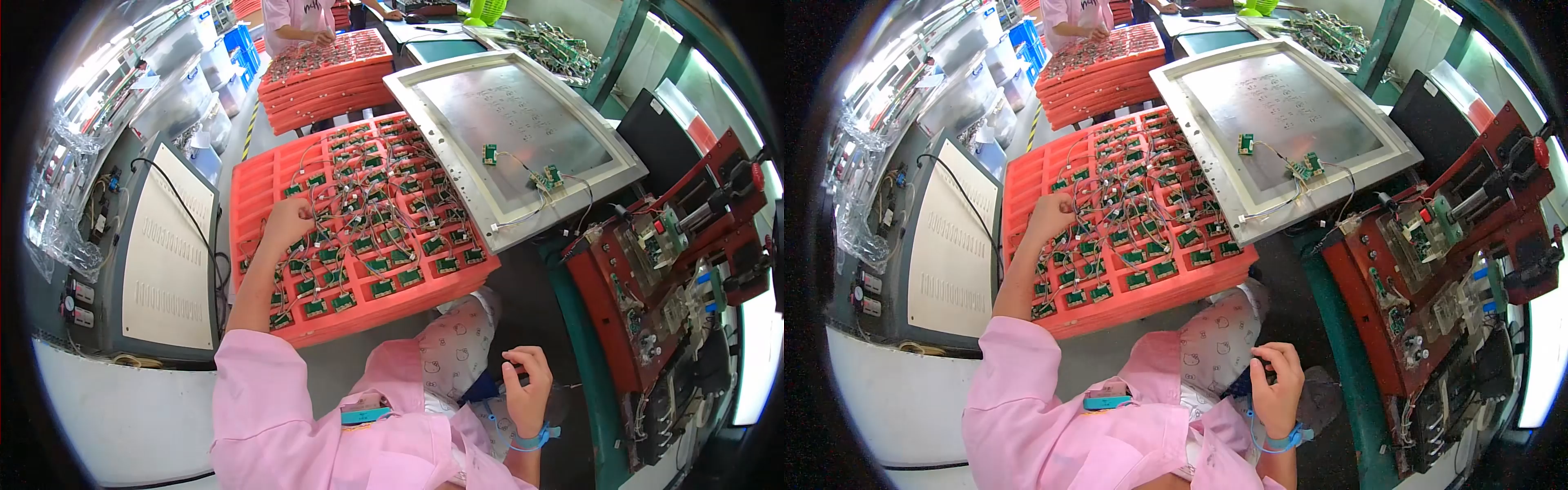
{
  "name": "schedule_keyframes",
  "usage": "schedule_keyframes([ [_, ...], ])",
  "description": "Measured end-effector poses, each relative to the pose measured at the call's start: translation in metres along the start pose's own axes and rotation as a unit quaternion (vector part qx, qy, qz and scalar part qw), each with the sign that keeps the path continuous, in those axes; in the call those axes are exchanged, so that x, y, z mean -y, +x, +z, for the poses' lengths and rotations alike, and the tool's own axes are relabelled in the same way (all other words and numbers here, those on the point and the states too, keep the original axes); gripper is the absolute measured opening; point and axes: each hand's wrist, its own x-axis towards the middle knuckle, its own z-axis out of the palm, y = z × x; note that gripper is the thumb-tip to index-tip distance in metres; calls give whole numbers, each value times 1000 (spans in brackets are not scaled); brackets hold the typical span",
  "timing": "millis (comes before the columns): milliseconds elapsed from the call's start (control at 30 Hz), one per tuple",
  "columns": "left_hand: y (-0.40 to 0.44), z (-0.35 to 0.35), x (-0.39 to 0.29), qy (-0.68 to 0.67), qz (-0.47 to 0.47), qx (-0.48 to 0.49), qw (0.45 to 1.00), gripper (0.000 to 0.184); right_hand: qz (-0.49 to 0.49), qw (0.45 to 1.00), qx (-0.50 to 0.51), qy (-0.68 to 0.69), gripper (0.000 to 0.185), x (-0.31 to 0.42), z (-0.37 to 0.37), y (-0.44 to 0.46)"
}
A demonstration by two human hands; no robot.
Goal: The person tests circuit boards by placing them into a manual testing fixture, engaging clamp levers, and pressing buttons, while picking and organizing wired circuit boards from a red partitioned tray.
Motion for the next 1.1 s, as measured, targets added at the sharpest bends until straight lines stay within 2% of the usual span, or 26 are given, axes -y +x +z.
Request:
schedule_keyframes([
  [633,0,9,11,-49,50,-34,997,14,-2,1000,8,4,17,-2,2,2],
  [800,2,11,11,-25,34,-34,999,16,2,1000,16,2,16,-2,3,3],
  [1100,1,-1,1,-9,-10,30,999,22,4,1000,17,0,16,-2,3,2],
])
